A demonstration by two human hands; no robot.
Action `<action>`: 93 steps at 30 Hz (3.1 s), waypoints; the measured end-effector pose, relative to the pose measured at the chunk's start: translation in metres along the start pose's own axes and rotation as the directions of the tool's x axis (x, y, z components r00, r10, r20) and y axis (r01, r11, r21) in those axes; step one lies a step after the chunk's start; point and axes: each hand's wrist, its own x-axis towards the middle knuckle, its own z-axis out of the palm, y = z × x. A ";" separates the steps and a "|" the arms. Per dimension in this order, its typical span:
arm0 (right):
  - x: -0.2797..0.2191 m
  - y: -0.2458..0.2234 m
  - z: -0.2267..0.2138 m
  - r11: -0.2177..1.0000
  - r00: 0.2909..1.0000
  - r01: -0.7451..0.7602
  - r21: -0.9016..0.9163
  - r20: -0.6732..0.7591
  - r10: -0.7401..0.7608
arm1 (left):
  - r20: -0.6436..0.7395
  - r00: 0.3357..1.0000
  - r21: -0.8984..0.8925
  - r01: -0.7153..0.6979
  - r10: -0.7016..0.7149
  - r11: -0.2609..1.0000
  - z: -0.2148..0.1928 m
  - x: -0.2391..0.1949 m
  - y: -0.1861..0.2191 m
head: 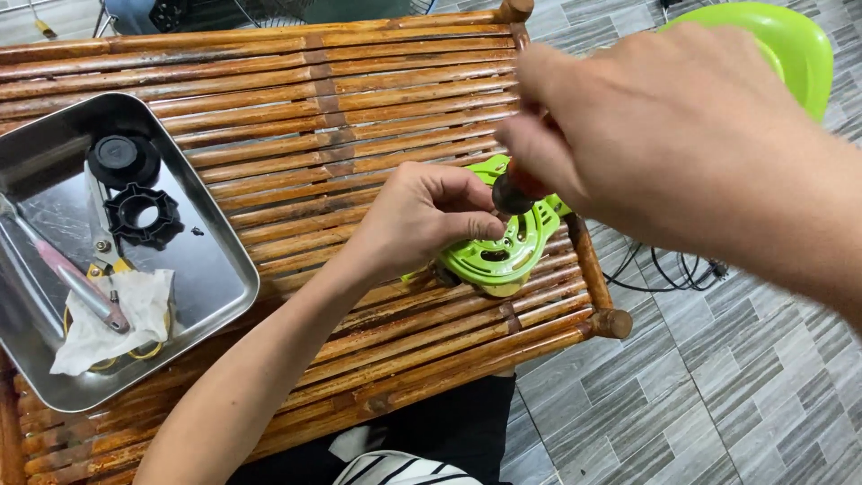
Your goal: The person uses a screwdriver to unscrew and remove screws from the central hub of a green fan motor housing. They place the removed screws into a metal tray on the table. The person continues to unscrew and remove additional screws from the fan housing throughout the video.
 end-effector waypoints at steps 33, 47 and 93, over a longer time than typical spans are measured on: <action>0.003 0.010 0.001 0.907 0.973 0.229 0.354 -0.094 -0.209 | 0.194 0.978 0.112 -0.104 0.081 0.988 -0.011 -0.002 0.013; 0.001 -0.002 0.006 0.809 0.978 0.172 0.563 -0.196 -0.071 | 0.023 0.989 -0.061 -0.145 0.146 0.988 0.005 0.002 -0.022; 0.025 -0.029 0.250 -0.739 0.815 0.337 0.583 0.213 0.539 | 0.014 0.980 0.598 -0.169 0.201 0.784 0.015 -0.061 -0.049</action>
